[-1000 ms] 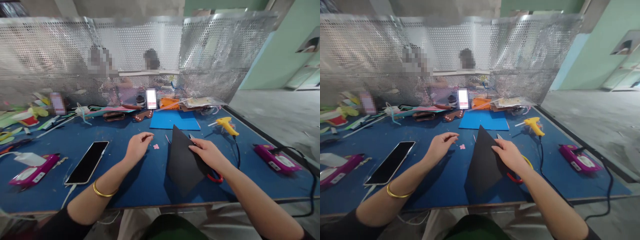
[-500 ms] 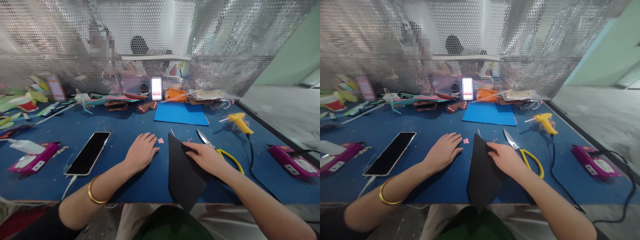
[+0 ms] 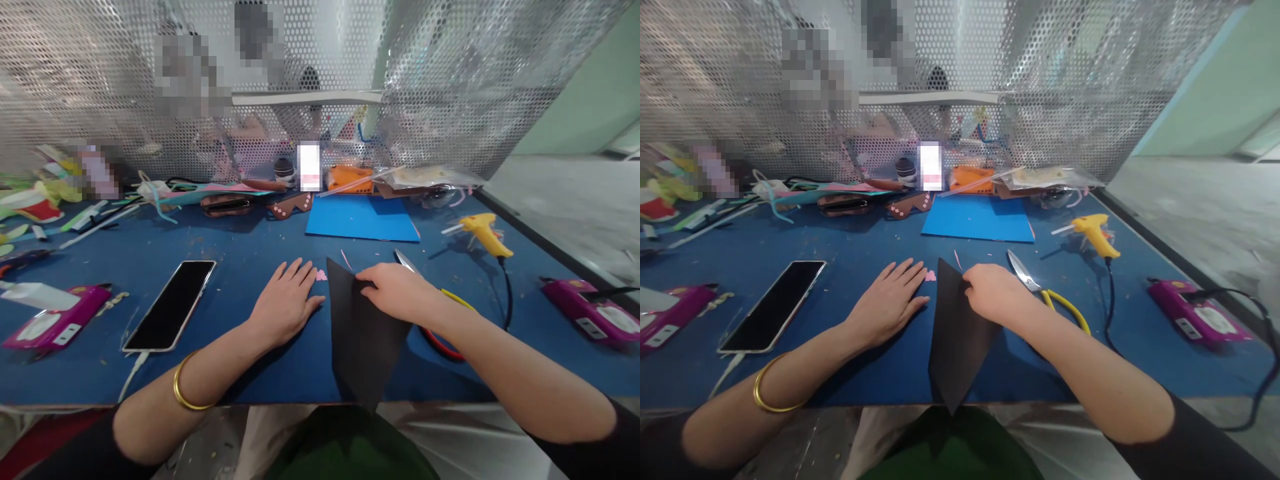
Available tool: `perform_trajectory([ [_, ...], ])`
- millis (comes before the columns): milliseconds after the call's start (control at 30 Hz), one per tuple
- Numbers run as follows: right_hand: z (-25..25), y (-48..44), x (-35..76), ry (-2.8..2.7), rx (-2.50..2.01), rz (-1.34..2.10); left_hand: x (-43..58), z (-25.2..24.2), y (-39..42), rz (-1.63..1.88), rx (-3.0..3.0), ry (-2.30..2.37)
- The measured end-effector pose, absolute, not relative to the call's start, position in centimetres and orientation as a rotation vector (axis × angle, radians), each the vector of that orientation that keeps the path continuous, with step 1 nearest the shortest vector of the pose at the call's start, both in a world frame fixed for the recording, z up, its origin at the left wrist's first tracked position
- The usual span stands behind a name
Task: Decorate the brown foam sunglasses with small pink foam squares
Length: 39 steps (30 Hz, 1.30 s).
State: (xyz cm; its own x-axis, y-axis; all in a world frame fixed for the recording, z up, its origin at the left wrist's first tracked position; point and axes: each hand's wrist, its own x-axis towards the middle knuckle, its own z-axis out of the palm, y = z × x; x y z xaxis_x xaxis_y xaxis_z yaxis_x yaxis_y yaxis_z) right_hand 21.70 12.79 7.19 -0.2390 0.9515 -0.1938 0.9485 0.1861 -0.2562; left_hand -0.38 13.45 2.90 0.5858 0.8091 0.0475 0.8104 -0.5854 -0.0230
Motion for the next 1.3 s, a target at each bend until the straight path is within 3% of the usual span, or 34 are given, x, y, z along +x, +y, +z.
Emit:
perform_trajectory([
  [1300,3.2,11.2,20.4,-2.016,-1.862,0.694,-0.3,3.0,13.5,-0.295,-2.880,-1.627],
])
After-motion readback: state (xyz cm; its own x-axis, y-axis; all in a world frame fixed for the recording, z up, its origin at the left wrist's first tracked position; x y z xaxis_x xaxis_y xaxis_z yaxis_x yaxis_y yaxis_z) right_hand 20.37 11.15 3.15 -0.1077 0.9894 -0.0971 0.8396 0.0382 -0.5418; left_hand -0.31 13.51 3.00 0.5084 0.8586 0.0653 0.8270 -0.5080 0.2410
